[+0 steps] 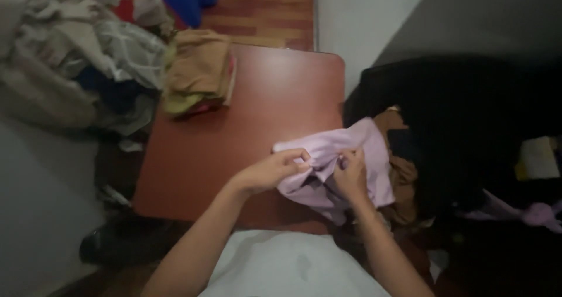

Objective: Fold various items of clothing on a flat surface.

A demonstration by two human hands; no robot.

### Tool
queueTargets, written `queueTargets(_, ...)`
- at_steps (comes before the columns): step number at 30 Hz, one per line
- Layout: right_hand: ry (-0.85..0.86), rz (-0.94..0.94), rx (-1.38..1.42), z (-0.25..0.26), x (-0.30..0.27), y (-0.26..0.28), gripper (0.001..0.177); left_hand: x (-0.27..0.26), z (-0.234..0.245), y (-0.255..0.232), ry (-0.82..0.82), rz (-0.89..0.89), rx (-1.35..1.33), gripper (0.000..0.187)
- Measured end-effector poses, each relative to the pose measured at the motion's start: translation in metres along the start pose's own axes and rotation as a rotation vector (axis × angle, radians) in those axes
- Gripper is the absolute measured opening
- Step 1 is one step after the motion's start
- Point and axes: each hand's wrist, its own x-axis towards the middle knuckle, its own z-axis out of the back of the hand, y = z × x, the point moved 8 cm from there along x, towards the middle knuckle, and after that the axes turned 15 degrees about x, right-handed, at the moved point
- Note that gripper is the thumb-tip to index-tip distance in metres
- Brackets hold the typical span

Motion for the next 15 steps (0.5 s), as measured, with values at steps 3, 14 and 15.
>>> queueTargets(3, 0.006, 0.071, 0.138, -0.001, 0.014, 0.010, 0.021, -0.037, 0.025, -0.008, -0.036, 0.166, -0.019, 0.025)
queueTargets(14, 0.342, -0.112, 0.306, -0.063, -0.006, 0.066, 0.014, -0.128, 0.107, 0.157, -0.224, 0.536, 0.656, 0.030)
queueTargets(15, 0.388, -0.152, 0.327, -0.072, -0.013, 0.070, 0.014, -0.131, 0.123, 0.178, -0.422, 0.368, 0.689, 0.031)
